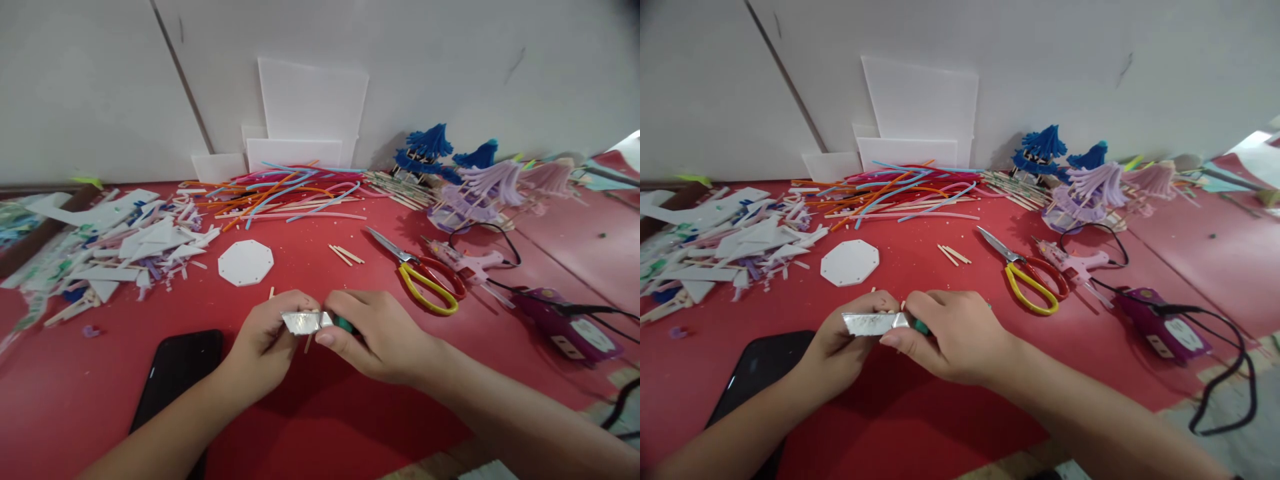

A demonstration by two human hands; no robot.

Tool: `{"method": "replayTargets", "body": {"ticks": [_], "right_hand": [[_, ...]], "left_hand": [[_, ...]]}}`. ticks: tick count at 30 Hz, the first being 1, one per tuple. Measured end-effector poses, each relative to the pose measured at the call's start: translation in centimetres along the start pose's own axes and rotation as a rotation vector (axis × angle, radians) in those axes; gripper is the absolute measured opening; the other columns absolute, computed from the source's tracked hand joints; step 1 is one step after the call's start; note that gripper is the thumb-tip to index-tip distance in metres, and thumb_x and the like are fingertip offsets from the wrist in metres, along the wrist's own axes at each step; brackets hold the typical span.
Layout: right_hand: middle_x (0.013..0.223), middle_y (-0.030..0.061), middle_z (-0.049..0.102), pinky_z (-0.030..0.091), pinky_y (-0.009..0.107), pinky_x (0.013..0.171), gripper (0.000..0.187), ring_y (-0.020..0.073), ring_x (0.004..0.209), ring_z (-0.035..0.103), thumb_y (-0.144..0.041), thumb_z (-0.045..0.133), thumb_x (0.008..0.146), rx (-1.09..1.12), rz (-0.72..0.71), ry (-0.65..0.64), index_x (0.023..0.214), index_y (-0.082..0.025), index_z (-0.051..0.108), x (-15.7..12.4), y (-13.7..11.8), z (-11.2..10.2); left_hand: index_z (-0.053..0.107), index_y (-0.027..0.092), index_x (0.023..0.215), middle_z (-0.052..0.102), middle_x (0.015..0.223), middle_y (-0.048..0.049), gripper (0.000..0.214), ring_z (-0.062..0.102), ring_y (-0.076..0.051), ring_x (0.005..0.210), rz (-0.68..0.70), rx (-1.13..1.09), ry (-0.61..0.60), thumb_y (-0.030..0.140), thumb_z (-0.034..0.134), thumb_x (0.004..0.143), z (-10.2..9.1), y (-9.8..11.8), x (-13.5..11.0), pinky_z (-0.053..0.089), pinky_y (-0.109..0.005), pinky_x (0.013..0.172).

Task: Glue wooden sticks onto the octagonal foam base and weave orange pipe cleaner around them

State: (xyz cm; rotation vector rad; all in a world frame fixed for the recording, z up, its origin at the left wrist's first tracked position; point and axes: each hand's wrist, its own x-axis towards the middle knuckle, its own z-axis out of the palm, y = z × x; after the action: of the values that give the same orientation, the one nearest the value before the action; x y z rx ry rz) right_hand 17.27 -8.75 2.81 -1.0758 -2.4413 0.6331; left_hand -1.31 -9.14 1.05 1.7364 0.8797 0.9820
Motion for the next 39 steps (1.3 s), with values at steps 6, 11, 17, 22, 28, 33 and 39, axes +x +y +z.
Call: {"method": "replayTargets", "body": {"ticks": [6,11,17,22,28,33,39], "right_hand": [[0.058,-0.0034,0.048,0.025,0.022,0.049,0.033,0.0092,0.049,0.043,-0.044,0.036,0.094,0.055,0.075,0.171,0.075,-0.019,0.045,0.2,1.3,-0.4],[0.059,-0.0048,0.047,0.028,0.022,0.049,0.028,0.0091,0.047,0.041,-0.045,0.04,0.093,-0.018,0.104,0.418,0.082,-0.02,0.046,0.1,2.2,-0.8],[0.06,-0.0072,0.05,0.031,0.019,0.048,0.02,0.0071,0.046,0.043,-0.034,0.064,0.08,-0.132,0.051,0.45,0.087,-0.022,0.049,-0.1,1.3,0.1],[0.064,-0.0038,0.056,0.033,0.021,0.052,0.013,0.0104,0.053,0.051,-0.03,0.06,0.082,-0.215,0.121,0.479,0.087,-0.022,0.052,0.3,2.0,0.4],[0.086,0.0082,0.063,0.04,0.03,0.065,0.008,0.0227,0.078,0.059,-0.022,0.053,0.081,-0.348,0.409,0.38,0.088,-0.019,0.052,1.2,5.4,-0.8],[0.104,0.014,0.06,0.042,0.033,0.075,0.019,0.0263,0.095,0.058,-0.023,0.053,0.083,-0.381,0.519,0.169,0.1,-0.015,0.053,2.3,6.9,-0.7],[0.099,0.0151,0.062,0.041,0.031,0.072,0.014,0.0246,0.089,0.06,-0.024,0.049,0.087,-0.403,0.531,0.089,0.091,-0.013,0.057,3.5,7.2,-0.3]], "left_hand": [[0.056,0.018,0.071,0.055,0.061,0.0008,0.032,0.051,-0.011,0.057,-0.016,-0.146,-0.034,0.037,0.043,0.093,0.2,-0.1,-0.4,0.041,-0.023,0.058],[0.053,0.022,0.085,0.069,0.07,0.0023,0.018,0.056,-0.009,0.059,-0.316,-0.648,0.247,0.037,0.062,0.084,0.1,0.0,0.3,0.044,-0.019,0.059],[0.053,0.018,0.081,0.071,0.074,0.0019,0.032,0.059,-0.007,0.06,-0.463,-0.903,0.37,0.029,0.08,0.066,-0.4,0.0,1.3,0.047,-0.015,0.062],[0.051,0.02,0.082,0.064,0.069,0.0041,0.018,0.056,-0.008,0.058,-0.423,-0.543,0.313,0.032,0.064,0.08,-0.1,-0.2,0.8,0.044,-0.018,0.057],[0.042,0.022,0.118,0.053,0.057,0.0087,0.037,0.051,-0.013,0.053,-0.266,0.379,0.163,0.032,0.055,0.085,0.6,-0.5,-0.1,0.039,-0.026,0.057],[0.043,0.02,0.119,0.051,0.061,0.0056,0.037,0.055,-0.018,0.061,-0.291,0.687,0.122,0.033,0.051,0.085,0.5,-0.9,-0.2,0.039,-0.029,0.057],[0.046,0.016,0.117,0.054,0.067,0.0009,0.037,0.056,-0.023,0.072,-0.162,0.857,0.161,0.036,0.05,0.086,0.3,-1.1,-0.3,0.045,-0.037,0.069]]}}
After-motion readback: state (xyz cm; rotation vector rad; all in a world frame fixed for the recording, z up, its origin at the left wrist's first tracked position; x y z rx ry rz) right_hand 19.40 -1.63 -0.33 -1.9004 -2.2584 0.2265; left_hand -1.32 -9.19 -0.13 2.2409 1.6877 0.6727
